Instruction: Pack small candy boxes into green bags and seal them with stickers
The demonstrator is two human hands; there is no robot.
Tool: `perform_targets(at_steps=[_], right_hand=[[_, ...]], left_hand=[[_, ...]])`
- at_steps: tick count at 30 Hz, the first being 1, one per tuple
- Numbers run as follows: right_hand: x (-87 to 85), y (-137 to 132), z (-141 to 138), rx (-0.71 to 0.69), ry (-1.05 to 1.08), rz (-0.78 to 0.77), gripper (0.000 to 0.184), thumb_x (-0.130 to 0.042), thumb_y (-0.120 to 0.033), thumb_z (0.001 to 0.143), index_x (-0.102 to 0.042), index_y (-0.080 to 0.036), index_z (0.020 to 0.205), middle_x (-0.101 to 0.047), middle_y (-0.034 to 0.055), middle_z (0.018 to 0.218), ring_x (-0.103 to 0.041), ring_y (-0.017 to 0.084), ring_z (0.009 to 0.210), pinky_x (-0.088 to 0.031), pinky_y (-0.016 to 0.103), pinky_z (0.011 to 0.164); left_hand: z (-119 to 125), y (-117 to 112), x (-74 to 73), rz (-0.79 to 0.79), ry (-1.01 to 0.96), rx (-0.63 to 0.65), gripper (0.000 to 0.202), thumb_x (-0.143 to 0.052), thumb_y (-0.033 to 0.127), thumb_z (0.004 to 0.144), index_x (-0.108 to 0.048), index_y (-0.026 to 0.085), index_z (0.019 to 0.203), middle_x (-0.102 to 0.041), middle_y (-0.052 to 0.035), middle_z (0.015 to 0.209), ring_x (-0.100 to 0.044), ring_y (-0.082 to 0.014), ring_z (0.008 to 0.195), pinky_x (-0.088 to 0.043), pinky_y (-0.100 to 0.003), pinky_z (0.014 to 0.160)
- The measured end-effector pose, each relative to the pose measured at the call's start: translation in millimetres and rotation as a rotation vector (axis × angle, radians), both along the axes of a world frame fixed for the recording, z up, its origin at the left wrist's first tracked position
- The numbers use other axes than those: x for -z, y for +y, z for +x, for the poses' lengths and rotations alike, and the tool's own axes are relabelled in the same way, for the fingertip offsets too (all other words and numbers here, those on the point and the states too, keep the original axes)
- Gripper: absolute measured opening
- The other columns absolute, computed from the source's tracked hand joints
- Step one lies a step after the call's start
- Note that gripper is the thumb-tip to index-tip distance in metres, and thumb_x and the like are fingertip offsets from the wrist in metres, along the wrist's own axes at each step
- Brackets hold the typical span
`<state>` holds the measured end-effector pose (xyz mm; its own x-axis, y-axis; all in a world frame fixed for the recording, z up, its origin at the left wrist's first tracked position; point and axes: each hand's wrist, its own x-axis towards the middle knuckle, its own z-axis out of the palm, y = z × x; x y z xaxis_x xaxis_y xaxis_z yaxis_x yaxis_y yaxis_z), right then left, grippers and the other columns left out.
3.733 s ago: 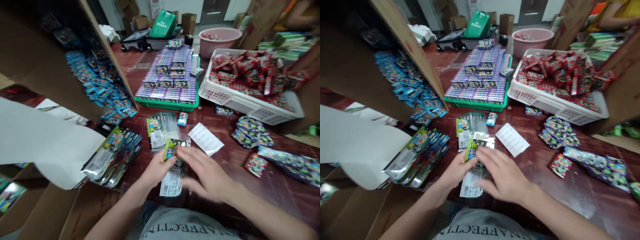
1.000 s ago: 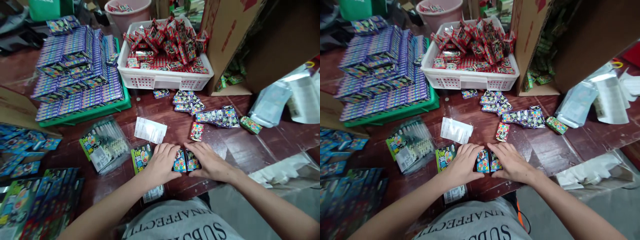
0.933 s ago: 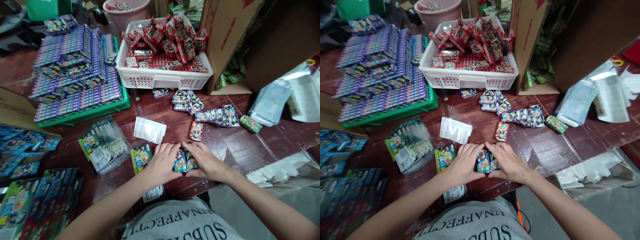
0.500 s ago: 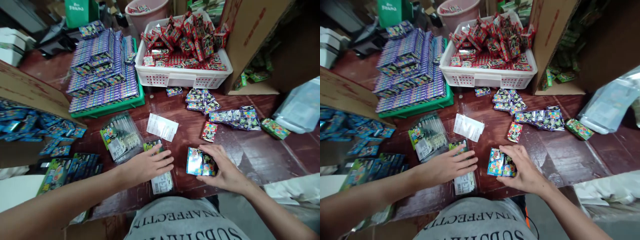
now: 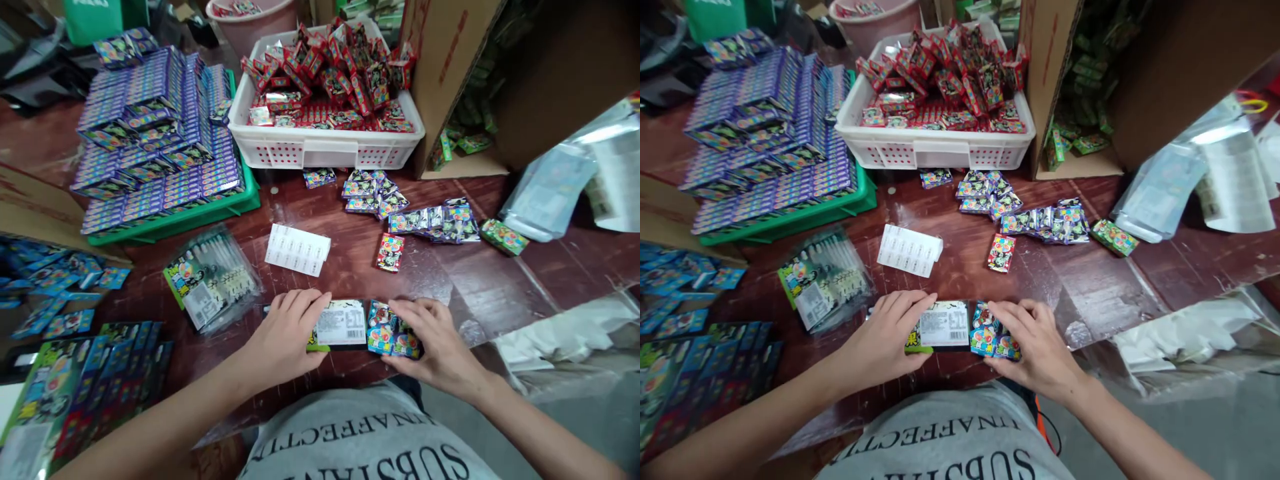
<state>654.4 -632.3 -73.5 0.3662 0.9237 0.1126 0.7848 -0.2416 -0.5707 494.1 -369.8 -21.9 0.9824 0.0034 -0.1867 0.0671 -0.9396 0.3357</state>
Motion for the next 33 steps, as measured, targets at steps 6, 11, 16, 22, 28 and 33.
perform_targets(at_steps=[6, 11, 16, 22, 28, 33], right_hand=[[2.7, 11.0, 12.7, -0.148, 0.068, -0.059, 0.101, -0.073, -0.052, 0.085, -0.012, -0.024, 0.161, -0.043, 0.0159, 0.153, -0.041, 0.036, 0.135, -0.038, 0.058, 0.11], [3.6, -1.5, 40.1, -0.222, 0.095, -0.117, 0.096, -0.07, -0.054, 0.087, -0.016, -0.022, 0.159, -0.039, 0.0157, 0.157, -0.033, 0.032, 0.147, -0.014, 0.061, 0.124], [10.6, 14.3, 48.2, -0.288, 0.138, -0.057, 0.079, -0.071, -0.054, 0.087, -0.032, -0.026, 0.15, -0.052, 0.0131, 0.146, -0.043, 0.029, 0.14, -0.009, 0.063, 0.124], [6.6, 18.8, 35.1, -0.161, 0.11, -0.003, 0.066, -0.074, -0.043, 0.086, -0.044, -0.023, 0.141, -0.056, 0.0148, 0.137, -0.05, 0.03, 0.134, -0.015, 0.066, 0.122], [-3.8, 22.4, 38.3, -0.251, 0.164, -0.014, 0.064, -0.076, -0.036, 0.081, -0.048, -0.022, 0.137, -0.06, 0.0133, 0.131, -0.054, 0.031, 0.13, -0.02, 0.065, 0.121], [2.1, 27.7, 48.1, -0.254, 0.178, 0.003, 0.063, -0.072, -0.048, 0.087, -0.047, -0.018, 0.137, -0.042, 0.0194, 0.155, -0.037, 0.03, 0.146, -0.021, 0.06, 0.123]], left_hand=[[1.6, -1.2, 19.7, -0.083, 0.042, 0.028, 0.086, -0.074, 0.032, 0.074, -0.036, 0.017, 0.15, -0.048, -0.0158, 0.141, -0.045, -0.0347, 0.127, -0.039, -0.051, 0.106], [3.0, 0.0, 23.7, -0.105, 0.02, -0.002, 0.088, -0.075, 0.03, 0.073, -0.036, 0.02, 0.151, -0.047, -0.0142, 0.14, -0.045, -0.0351, 0.126, -0.038, -0.052, 0.107], [7.5, -3.3, 29.4, -0.185, 0.031, -0.02, 0.092, -0.077, 0.031, 0.072, -0.034, 0.019, 0.152, -0.045, -0.0137, 0.14, -0.043, -0.0334, 0.126, -0.038, -0.05, 0.11], [5.3, -10.0, 32.9, -0.179, -0.015, -0.129, 0.088, -0.072, 0.024, 0.073, -0.034, 0.021, 0.152, -0.045, -0.0126, 0.138, -0.044, -0.032, 0.123, -0.039, -0.05, 0.109], [5.3, -14.3, 31.2, -0.193, -0.013, -0.1, 0.088, -0.072, 0.025, 0.072, -0.035, 0.02, 0.152, -0.046, -0.0125, 0.137, -0.043, -0.032, 0.125, -0.038, -0.049, 0.11], [7.8, -13.0, 31.6, -0.183, 0.011, -0.106, 0.088, -0.072, 0.025, 0.073, -0.034, 0.02, 0.153, -0.046, -0.0127, 0.139, -0.043, -0.0319, 0.126, -0.039, -0.049, 0.111]])
